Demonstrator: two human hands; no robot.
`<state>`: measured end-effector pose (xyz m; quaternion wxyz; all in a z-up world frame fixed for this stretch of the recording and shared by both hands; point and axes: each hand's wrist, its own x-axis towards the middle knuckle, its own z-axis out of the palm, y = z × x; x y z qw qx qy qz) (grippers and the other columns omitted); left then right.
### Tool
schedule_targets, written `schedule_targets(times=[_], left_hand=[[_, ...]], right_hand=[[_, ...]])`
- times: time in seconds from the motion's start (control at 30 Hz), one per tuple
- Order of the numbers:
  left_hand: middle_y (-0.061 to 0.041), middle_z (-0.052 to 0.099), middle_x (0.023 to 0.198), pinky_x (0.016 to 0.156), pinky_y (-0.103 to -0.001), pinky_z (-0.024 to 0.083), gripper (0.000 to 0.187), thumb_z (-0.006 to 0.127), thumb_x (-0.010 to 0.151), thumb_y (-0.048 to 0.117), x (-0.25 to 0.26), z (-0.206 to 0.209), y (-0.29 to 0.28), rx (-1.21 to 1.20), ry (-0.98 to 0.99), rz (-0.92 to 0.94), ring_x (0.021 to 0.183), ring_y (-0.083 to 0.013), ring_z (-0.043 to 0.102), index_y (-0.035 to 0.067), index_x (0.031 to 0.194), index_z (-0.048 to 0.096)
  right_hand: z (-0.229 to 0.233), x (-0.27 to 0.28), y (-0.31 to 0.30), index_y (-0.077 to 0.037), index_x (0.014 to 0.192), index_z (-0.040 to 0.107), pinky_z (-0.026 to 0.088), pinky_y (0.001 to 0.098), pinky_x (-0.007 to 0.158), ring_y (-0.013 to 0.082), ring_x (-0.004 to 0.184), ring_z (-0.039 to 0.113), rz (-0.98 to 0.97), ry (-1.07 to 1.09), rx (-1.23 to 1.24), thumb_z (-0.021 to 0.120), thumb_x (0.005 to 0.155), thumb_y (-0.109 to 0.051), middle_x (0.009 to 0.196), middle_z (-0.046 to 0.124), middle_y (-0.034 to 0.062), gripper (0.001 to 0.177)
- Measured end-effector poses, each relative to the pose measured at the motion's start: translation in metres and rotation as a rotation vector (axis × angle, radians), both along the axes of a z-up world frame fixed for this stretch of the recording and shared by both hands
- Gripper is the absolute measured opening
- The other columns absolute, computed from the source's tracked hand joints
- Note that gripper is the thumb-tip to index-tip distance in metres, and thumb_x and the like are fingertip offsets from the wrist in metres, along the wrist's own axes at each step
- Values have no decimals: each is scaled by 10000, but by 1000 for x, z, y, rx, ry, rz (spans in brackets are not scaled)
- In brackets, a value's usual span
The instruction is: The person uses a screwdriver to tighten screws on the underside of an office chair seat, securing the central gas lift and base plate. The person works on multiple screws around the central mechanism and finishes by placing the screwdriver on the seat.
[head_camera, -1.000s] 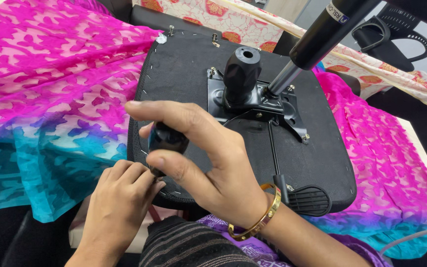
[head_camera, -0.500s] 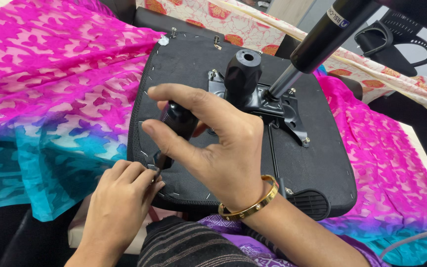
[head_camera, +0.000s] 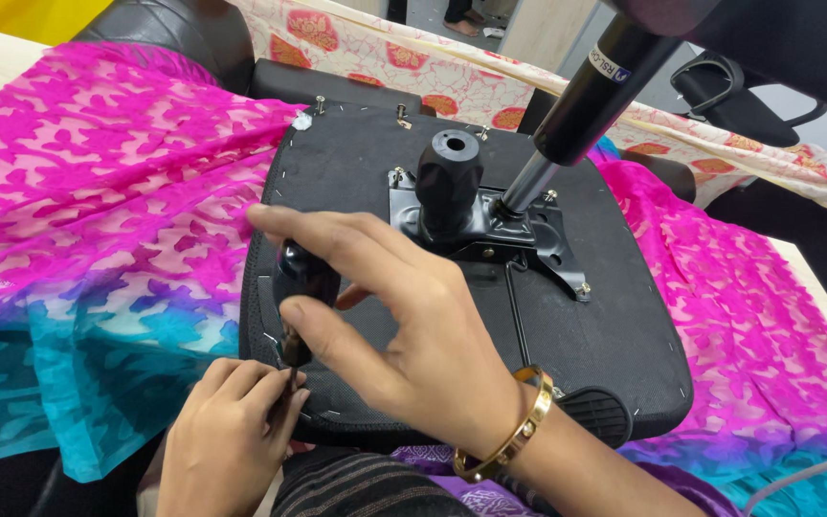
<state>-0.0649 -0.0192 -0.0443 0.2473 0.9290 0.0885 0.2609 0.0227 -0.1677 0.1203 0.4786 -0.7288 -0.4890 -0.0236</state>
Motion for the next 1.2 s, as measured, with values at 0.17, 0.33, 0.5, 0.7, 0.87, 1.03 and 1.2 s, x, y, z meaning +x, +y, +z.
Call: schedule_targets(times=[0.17, 0.33, 0.5, 0.7, 0.87, 1.03, 1.2], left_hand=[[12, 714, 824, 737, -370, 559, 124, 783, 737, 206, 2, -4, -1, -20, 36, 32, 864, -204, 665, 138, 841, 782], [23, 716, 834, 738, -363, 562, 116, 787, 734, 215, 3, -1, -3, -31, 58, 59, 880, -184, 669, 139, 822, 776], [28, 723, 834, 727, -367, 564, 148, 777, 752, 207, 1, 3, -5, -65, 122, 76, 887, -184, 670, 153, 889, 790], [29, 722, 836, 723, -368, 560, 116, 767, 747, 198, 0, 6, -6, -53, 89, 71, 898, -192, 666, 133, 842, 784], [11, 717, 828, 734, -382, 546, 114, 765, 783, 215, 0, 7, -7, -72, 74, 65, 888, -212, 655, 114, 834, 781], [-4, 712, 846, 756, -389, 535, 142, 748, 799, 195, 3, 12, -15, -93, 28, 72, 895, -229, 652, 97, 895, 788], [-18, 699, 818, 749, -396, 521, 158, 753, 794, 203, 12, 23, -30, -89, 70, 4, 847, -247, 634, 112, 913, 803]], right_hand=[[8, 3, 4, -160, 1285, 674, 629, 213, 666, 106, 935, 753, -64, 27, -37, 728, 894, -196, 1176, 729, 34, 396], [5, 1, 5, -179, 1296, 708, 615, 205, 657, 93, 947, 766, -78, -67, -50, 770, 915, -246, 1174, 748, 14, 392], [1, 2, 8, -183, 1263, 720, 596, 199, 613, 84, 871, 768, -131, -86, -37, 782, 885, -259, 1143, 757, 5, 390], [-5, -1, 11, -252, 1275, 730, 561, 188, 595, 50, 727, 692, -203, -205, -29, 821, 899, -323, 1070, 748, -41, 393], [-13, 2, 8, -248, 1273, 723, 561, 188, 586, 53, 712, 684, -243, -270, -7, 826, 908, -337, 1048, 721, -41, 390], [-33, 7, -9, -149, 1390, 526, 645, 226, 703, 93, 865, 729, -183, -7, 35, 760, 933, -225, 1159, 682, 48, 519], [-46, 21, -37, -111, 1592, 269, 672, 262, 868, 116, 1021, 759, -126, 18, 96, 742, 1006, -99, 1272, 681, 108, 753]])
